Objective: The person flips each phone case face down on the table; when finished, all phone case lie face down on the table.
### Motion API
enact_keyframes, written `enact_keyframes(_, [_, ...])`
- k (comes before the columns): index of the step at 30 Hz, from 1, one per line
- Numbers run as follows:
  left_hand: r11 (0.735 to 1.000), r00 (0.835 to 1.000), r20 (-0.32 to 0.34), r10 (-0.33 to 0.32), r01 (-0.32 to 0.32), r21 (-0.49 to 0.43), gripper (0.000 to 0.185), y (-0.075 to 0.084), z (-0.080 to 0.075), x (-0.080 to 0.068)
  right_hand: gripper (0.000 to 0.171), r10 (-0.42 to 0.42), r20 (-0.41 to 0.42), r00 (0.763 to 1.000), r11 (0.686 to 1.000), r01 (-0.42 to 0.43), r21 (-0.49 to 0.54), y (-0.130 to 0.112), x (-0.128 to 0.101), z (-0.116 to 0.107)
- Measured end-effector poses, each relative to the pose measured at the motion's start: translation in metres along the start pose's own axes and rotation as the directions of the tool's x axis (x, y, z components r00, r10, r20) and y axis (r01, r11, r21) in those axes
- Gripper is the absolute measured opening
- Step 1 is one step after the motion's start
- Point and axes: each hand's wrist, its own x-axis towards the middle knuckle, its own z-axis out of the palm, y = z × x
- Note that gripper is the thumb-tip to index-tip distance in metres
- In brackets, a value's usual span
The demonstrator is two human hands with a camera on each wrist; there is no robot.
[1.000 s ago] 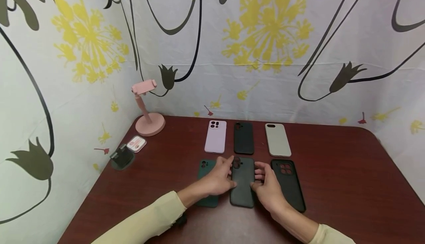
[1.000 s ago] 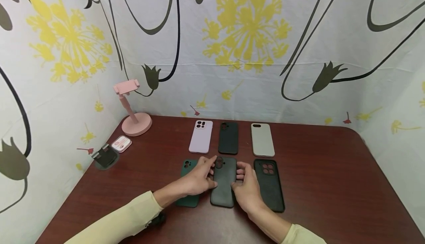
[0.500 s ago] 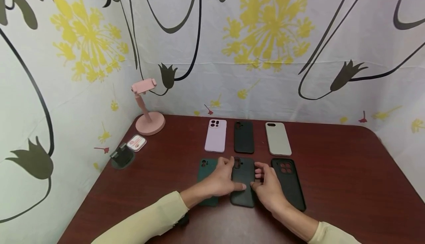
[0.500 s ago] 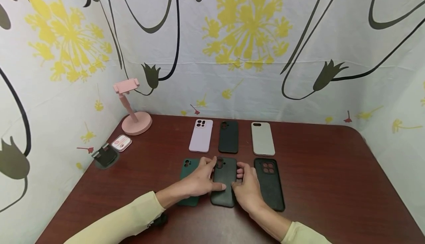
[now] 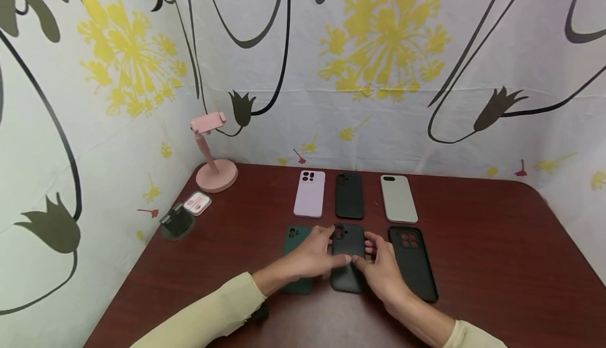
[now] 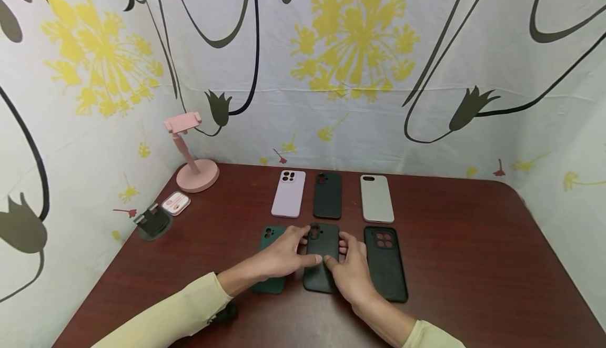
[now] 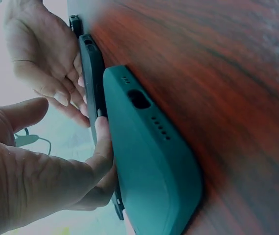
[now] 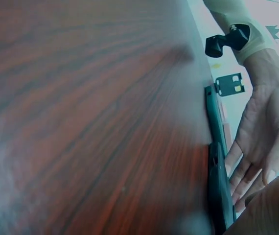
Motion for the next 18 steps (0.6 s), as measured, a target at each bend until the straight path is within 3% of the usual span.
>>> enact_keyframes(4, [0.999, 0.999, 0.001, 0.032, -0.032, -0.025, 0.079, 0.001, -0.003, -0.001, 0.072, 0.027, 0.018, 0.999, 0.999, -0.027, 0.026, -0.002, -0.003, 0.0])
enact_keyframes(11, [0.998, 1.0, 0.0, -0.012, 0.012, -0.058, 0.076, 0.006, -0.005, -0.006, 0.076, 0.124, 0.115, 0.986, 0.986, -0.135, 0.094, -0.01, -0.006, -0.007])
enact_keyframes(18, [0.999, 1.0, -0.008, -0.024, 0.024, -0.046, 0.074, 0.009, -0.007, -0.009, 0.078, 0.15, 0.167, 0.974, 0.975, -0.174, 0.14, -0.017, -0.008, -0.016])
